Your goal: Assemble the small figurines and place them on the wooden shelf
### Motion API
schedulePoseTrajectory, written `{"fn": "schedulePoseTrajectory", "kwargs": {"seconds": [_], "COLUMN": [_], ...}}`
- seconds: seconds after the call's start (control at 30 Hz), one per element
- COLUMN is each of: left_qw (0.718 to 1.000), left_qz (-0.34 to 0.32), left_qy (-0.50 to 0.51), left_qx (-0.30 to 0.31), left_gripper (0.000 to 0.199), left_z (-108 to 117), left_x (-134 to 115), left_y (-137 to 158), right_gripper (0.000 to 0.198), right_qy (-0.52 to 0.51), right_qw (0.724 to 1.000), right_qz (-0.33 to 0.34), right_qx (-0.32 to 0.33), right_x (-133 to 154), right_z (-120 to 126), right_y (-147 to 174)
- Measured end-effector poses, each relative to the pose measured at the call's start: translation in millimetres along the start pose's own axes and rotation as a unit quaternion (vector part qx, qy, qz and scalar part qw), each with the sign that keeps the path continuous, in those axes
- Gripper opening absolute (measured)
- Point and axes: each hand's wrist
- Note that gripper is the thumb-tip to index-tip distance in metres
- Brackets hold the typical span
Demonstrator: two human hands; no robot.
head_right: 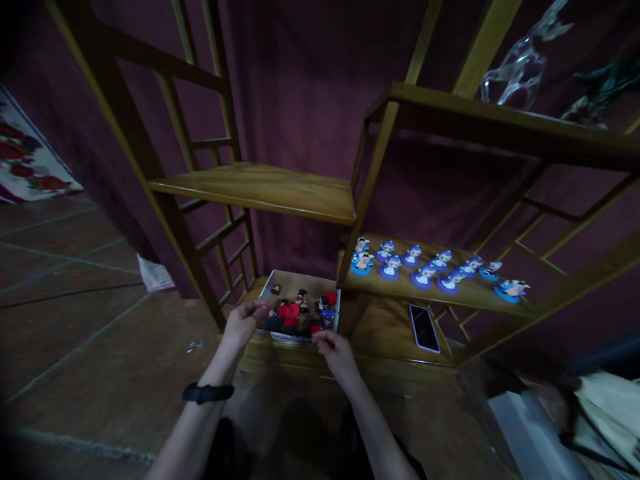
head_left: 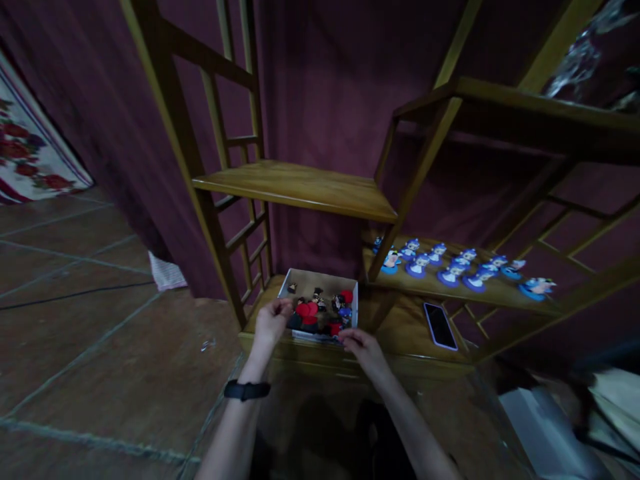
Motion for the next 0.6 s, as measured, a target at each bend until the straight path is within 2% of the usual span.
{"fn": "schedulePoseTrajectory", "kwargs": {"seconds": [0.13, 0.23, 0.4, 0.5, 0.6], "left_qw": [0.987, 0.974, 0.948, 0.935, 0.928], "left_qz": [0.076, 0.120, 0.182, 0.203, 0.206], "left_qy": [0.140, 0.193, 0.259, 0.287, 0.306], "left_qx": [-0.009, -0.021, -0.022, -0.036, -0.049], "left_gripper": [0.021, 0.021, 0.018, 0.017, 0.017], "left_z": [0.1, 0.8, 3.0, 3.6, 3.0], "left_x": [-4.5, -7.9, -8.0, -6.1, -4.8], "left_y": [-3.4, -6.4, -12.6, -16.2, -19.2], "right_gripper": [0.021, 0.024, 0.028, 0.028, 0.030], "right_qy": [0.118, 0.254, 0.429, 0.492, 0.492], "right_qw": [0.992, 0.966, 0.902, 0.868, 0.866], "right_qz": [0.004, -0.017, -0.043, -0.053, -0.067], "right_qx": [-0.036, -0.034, 0.025, 0.051, 0.065], "right_x": [-6.0, -10.8, -18.6, -24.2, -30.7], "right_z": [-4.3, -3.8, -9.8, -17.6, -26.4], "right_y": [-48.5, -69.7, -77.1, -77.9, -82.3]}}
Point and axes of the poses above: each hand's wrist, its own y-axis away from the middle knuckle, its own z-axis out of the back of the hand, x = y × z, and after that the axes turned 13 degrees about y, right-handed
